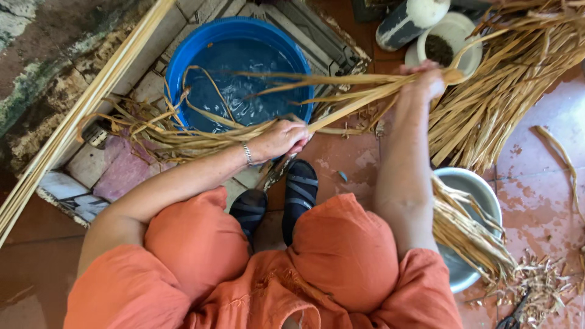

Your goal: The person sits on the floor and processes dried plant stems by soaking them in a blue basin of water, then peeling the outer layers by hand. The peeled stems are placed into a separate white basin while the waste is discarded on the floor.

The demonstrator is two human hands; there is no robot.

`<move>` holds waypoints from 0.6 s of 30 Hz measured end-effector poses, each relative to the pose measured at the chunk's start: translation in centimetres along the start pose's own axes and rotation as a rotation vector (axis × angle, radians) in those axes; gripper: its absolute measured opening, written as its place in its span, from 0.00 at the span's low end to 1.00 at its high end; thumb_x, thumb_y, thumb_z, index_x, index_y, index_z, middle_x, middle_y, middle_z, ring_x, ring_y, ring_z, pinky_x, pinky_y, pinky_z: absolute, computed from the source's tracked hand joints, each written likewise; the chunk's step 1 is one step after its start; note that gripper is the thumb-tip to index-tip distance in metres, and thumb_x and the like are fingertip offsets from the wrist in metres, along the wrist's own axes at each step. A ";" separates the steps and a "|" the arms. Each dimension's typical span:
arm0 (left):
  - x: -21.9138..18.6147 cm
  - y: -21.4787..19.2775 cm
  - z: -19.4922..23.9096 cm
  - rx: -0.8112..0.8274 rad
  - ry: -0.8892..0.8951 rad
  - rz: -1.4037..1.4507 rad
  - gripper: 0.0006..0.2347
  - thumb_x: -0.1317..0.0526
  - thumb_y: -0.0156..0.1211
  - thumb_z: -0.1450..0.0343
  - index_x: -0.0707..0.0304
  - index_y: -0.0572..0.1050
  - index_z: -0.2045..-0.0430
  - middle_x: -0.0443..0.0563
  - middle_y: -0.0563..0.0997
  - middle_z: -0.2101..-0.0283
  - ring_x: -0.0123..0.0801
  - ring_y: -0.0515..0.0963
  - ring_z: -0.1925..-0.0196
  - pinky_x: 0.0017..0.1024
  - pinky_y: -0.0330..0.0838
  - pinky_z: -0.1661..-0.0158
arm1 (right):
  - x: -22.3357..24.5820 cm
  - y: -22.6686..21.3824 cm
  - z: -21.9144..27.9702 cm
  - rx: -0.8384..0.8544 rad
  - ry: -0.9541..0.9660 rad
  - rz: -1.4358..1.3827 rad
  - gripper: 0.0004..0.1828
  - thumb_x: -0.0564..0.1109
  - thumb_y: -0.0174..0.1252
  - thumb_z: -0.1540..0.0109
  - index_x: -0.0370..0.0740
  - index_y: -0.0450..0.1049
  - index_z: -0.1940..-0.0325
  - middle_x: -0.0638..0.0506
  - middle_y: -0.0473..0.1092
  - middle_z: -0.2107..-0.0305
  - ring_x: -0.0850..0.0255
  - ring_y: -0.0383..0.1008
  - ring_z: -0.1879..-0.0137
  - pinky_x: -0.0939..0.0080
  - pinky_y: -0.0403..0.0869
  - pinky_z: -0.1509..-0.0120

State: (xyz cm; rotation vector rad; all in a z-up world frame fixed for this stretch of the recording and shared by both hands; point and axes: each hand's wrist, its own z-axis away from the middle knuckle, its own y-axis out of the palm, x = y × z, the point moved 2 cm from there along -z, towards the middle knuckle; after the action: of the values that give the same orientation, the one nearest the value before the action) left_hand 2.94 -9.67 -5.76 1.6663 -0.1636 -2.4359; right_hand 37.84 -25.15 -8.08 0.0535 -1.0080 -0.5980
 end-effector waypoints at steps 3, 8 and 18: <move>0.2 -0.5 1.6 0.038 -0.016 -0.017 0.14 0.58 0.45 0.23 0.63 0.69 0.79 0.42 0.69 0.80 0.21 0.66 0.78 0.24 0.64 0.74 | 0.9 -1.4 -4.6 -0.056 -0.036 -0.038 0.18 0.43 0.41 0.31 0.37 0.67 0.74 0.53 0.61 0.85 0.62 0.59 0.81 0.51 0.75 0.71; 0.1 -1.9 3.2 0.071 0.016 -0.118 0.15 0.56 0.46 0.23 0.62 0.70 0.80 0.42 0.70 0.80 0.21 0.67 0.79 0.24 0.64 0.74 | 1.8 -4.2 -11.2 -0.038 -0.091 -0.132 0.19 0.42 0.34 0.36 0.38 0.61 0.80 0.53 0.57 0.90 0.61 0.56 0.87 0.49 0.69 0.78; 6.6 -8.7 5.6 -0.064 0.078 -0.385 0.10 0.56 0.53 0.25 0.60 0.75 0.73 0.43 0.78 0.73 0.24 0.75 0.72 0.26 0.71 0.68 | 6.7 -6.7 -14.8 -0.092 -0.312 -0.068 0.11 0.43 0.44 0.37 0.34 0.67 0.68 0.42 0.71 0.76 0.54 0.73 0.73 0.44 0.83 0.67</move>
State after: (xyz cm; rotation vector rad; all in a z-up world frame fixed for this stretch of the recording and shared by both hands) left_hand -5.35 -2.70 -11.46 1.9090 0.2690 -2.5960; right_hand 49.34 -37.41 -13.04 -0.0897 -1.2824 -0.7293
